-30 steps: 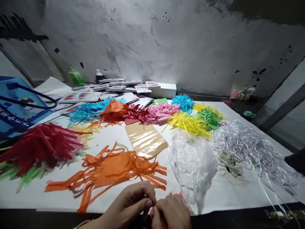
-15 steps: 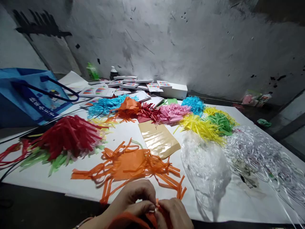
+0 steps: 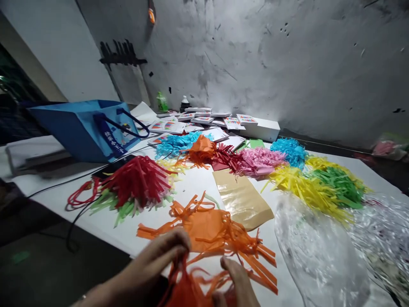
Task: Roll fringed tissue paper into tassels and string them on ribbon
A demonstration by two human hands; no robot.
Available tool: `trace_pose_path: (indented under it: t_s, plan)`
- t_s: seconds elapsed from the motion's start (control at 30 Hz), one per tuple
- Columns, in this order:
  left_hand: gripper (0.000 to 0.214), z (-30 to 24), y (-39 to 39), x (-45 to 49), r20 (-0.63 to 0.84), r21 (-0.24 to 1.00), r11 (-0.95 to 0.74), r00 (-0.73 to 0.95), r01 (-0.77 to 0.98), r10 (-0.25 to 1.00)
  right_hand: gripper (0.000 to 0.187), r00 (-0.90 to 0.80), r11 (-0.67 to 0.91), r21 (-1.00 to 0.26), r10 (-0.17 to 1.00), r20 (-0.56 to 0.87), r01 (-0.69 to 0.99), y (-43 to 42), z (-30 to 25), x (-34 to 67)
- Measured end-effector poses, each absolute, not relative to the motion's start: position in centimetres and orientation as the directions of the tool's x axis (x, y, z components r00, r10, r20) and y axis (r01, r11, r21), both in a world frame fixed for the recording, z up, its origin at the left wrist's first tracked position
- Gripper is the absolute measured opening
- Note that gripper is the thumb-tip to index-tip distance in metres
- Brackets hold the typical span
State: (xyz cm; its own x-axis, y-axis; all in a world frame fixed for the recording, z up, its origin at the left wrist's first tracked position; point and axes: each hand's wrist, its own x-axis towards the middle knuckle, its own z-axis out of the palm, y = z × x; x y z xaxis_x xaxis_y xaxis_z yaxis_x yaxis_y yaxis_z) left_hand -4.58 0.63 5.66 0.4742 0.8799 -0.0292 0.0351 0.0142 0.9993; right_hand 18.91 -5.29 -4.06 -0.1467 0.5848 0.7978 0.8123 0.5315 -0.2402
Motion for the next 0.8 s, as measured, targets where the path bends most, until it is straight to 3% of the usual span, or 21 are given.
trace_pose_path:
  t_s: [0.07,0.13,0.23,0.3,0.37,0.43,0.5,0.57,0.63,0.73,0.8]
  plan:
    - [0.013,7.6,4.1,-8.4,0.127,0.958,-0.19,0.278,0.216,0.952,0.03,-0.107,0.501,-0.292,0.625,0.773,0.815,-4.9,-3.7,17.7]
    - [0.016,10.6,8.1,-12.3,0.315,0.834,-0.33,0.11,0.442,0.943,0.028,-0.211,0.565,-0.256,0.631,0.747,0.784,-4.3,-3.3,16.4]
    - [0.024,14.4,12.4,-15.6,0.646,0.486,-0.406,-0.005,0.774,0.763,0.028,-0.386,0.641,-0.115,0.586,0.713,0.759,-3.0,-3.1,14.7]
    - [0.026,14.7,12.8,-15.0,0.767,0.305,-0.46,0.071,0.834,0.637,0.03,-0.421,0.625,-0.041,0.572,0.704,0.779,-2.2,-3.6,13.9]
    - [0.021,12.4,11.2,-12.5,0.748,0.223,-0.608,0.266,0.762,0.608,0.033,-0.368,0.569,-0.061,0.606,0.705,0.82,-1.7,-4.4,13.4]
    - [0.014,8.3,8.7,-9.1,0.539,0.204,-0.792,0.609,0.575,0.582,0.035,-0.315,0.514,-0.111,0.667,0.675,0.851,-1.4,-5.3,13.6]
    - [0.023,4.2,6.3,-6.2,0.313,0.239,-0.807,0.744,0.54,0.59,0.035,-0.291,0.449,-0.108,0.726,0.623,0.887,-1.4,-5.8,14.8]
    - [0.019,1.4,4.9,-4.3,0.189,0.255,-0.775,0.756,0.579,0.627,0.038,-0.222,0.319,-0.055,0.763,0.607,0.946,-1.4,-5.7,17.2]
    - [0.013,0.1,4.2,-3.7,0.18,0.264,-0.751,0.733,0.606,0.655,0.045,-0.033,0.073,-0.034,0.757,0.652,0.997,-1.7,-4.9,20.1]
    - [0.005,-0.4,4.1,-3.7,0.244,0.278,-0.761,0.723,0.586,0.646,0.044,0.23,-0.263,-0.084,0.594,0.771,0.961,-2.5,-3.0,23.0]
    - [0.006,-0.7,4.1,-3.6,0.301,0.277,-0.789,0.73,0.548,0.613,0.045,0.165,-0.15,-0.101,0.525,0.835,0.984,-3.2,-2.0,22.9]
